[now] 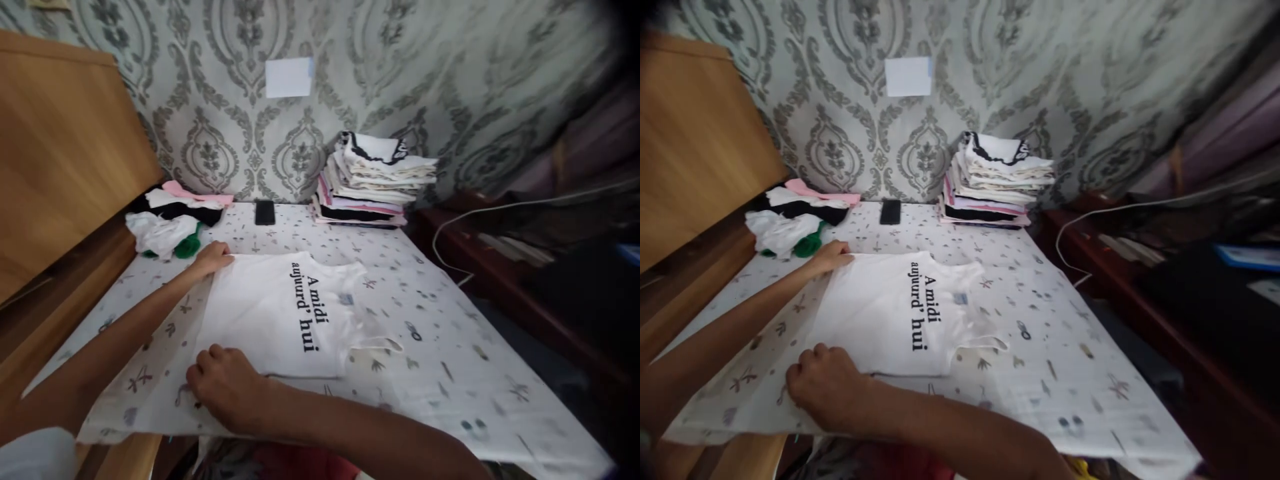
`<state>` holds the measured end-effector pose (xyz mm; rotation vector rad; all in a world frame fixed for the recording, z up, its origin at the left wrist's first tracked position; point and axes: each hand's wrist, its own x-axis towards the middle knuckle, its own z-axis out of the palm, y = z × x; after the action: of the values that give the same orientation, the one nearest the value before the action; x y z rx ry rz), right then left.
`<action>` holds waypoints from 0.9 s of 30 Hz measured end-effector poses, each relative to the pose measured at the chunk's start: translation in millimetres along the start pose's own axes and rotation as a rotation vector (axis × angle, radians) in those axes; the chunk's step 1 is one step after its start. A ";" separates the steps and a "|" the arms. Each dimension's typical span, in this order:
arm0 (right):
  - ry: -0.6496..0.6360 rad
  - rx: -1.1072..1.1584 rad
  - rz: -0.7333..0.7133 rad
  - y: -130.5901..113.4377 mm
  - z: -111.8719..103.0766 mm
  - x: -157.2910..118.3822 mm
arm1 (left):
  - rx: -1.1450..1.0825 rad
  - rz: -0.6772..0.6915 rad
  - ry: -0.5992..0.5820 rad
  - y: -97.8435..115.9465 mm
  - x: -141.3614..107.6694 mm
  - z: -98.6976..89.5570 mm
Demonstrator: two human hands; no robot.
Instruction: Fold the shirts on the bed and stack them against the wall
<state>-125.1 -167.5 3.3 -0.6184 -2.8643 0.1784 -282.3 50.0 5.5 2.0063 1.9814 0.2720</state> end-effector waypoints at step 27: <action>0.188 0.262 0.418 42.5 -12.1 -107.7 | 0.199 0.629 -0.097 102.2 10.0 60.8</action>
<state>-9.6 -173.4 -10.5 -1.1025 -2.4439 0.5177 -165.2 55.2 -16.8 2.6738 1.3121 0.1089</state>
